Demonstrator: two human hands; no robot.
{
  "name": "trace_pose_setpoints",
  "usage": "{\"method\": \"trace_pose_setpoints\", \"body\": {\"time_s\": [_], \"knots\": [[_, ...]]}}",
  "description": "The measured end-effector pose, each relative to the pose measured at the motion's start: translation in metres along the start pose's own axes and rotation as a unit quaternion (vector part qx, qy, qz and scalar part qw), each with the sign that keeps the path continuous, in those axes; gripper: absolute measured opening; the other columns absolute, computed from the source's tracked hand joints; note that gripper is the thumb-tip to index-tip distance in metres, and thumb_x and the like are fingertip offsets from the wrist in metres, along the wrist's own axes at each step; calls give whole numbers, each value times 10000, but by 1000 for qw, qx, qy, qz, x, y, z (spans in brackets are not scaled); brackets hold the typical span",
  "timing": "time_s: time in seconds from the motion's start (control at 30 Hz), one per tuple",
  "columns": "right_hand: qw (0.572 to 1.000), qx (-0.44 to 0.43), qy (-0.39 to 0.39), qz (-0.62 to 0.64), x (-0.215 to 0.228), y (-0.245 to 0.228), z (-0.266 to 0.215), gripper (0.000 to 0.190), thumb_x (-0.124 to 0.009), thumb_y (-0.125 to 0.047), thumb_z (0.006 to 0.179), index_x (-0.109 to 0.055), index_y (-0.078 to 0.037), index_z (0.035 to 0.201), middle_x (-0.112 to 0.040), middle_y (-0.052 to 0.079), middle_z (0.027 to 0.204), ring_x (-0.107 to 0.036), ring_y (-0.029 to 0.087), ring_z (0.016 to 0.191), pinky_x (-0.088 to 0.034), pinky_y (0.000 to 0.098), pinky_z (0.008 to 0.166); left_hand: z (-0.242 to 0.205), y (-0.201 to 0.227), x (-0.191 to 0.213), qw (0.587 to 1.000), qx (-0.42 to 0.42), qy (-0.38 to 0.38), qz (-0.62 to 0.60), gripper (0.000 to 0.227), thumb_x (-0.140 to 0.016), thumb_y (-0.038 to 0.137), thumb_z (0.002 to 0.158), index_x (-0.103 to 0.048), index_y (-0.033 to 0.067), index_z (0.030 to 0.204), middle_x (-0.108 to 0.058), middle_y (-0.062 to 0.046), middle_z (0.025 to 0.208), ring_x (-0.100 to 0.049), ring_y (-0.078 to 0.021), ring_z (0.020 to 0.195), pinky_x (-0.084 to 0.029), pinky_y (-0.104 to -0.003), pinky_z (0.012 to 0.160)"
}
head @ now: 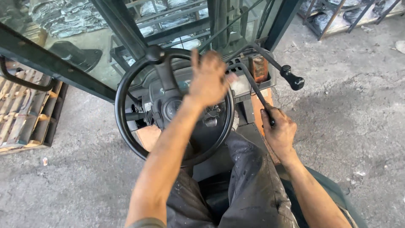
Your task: The person operates a Toyota forklift in a warehouse, using the steering wheel and control levers to maneuver the vehicle. The operator adjusts the forks and navigates around wooden pallets on a concrete floor.
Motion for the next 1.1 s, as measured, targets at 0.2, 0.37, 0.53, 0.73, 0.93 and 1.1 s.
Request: {"method": "trace_pose_setpoints", "body": {"time_s": [0.2,0.37,0.53,0.73,0.93,1.1], "knots": [[998,53,27,-7,-6,9,20,180,-749,-164,990,-737,-59,1136,-755,142,1031,-740,307,809,-573,384,689,-183,46,-15,994,-78,-59,-48,1016,-624,758,741,-358,251,1580,-238,-176,1666,-149,-415,1551,-101,-679,1199],[996,56,-12,-67,-10,12,66,167,-776,-185,1003,-747,-48,1093,-724,126,851,-710,283,654,-542,394,598,-236,-75,45,963,193,-167,85,1043,-722,593,757,-257,202,1604,-128,-238,1674,-41,-525,1532,-52,-831,1087],[906,283,61,-308,4,5,101,213,-816,-287,975,-695,-136,885,-666,25,825,-620,277,951,-412,455,836,-123,-160,68,953,274,118,-57,889,-583,483,955,-193,133,1673,-190,-389,1635,-298,-589,1424,-254,-755,1093],[948,223,56,-220,-17,48,97,193,-766,-272,1041,-681,-134,936,-654,8,882,-546,213,985,-332,468,1010,13,-120,36,966,204,97,127,738,-471,685,970,-471,121,1446,-485,-234,1444,-394,-467,1369,-163,-764,1072],[948,232,32,-216,-18,48,108,178,-777,-264,1047,-711,-142,937,-663,-10,835,-546,189,938,-320,462,992,54,-1,8,999,-18,10,43,756,-293,674,1001,-732,78,1152,-668,-161,1175,-513,-340,1282,-175,-603,1208],[954,222,37,-199,-22,59,107,139,-768,-270,1001,-718,-150,953,-633,7,836,-546,201,934,-319,452,1017,-4,42,-41,983,-181,-15,-39,832,-347,685,972,-791,2,800,-731,-135,913,-572,-306,1213,-230,-478,1235]]}}
Point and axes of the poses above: each hand's wrist, its own z-axis towards the middle knuckle, its own x-axis out of the back of the hand, y = z × x, the point moved 1 cm from there along z, towards the middle knuckle
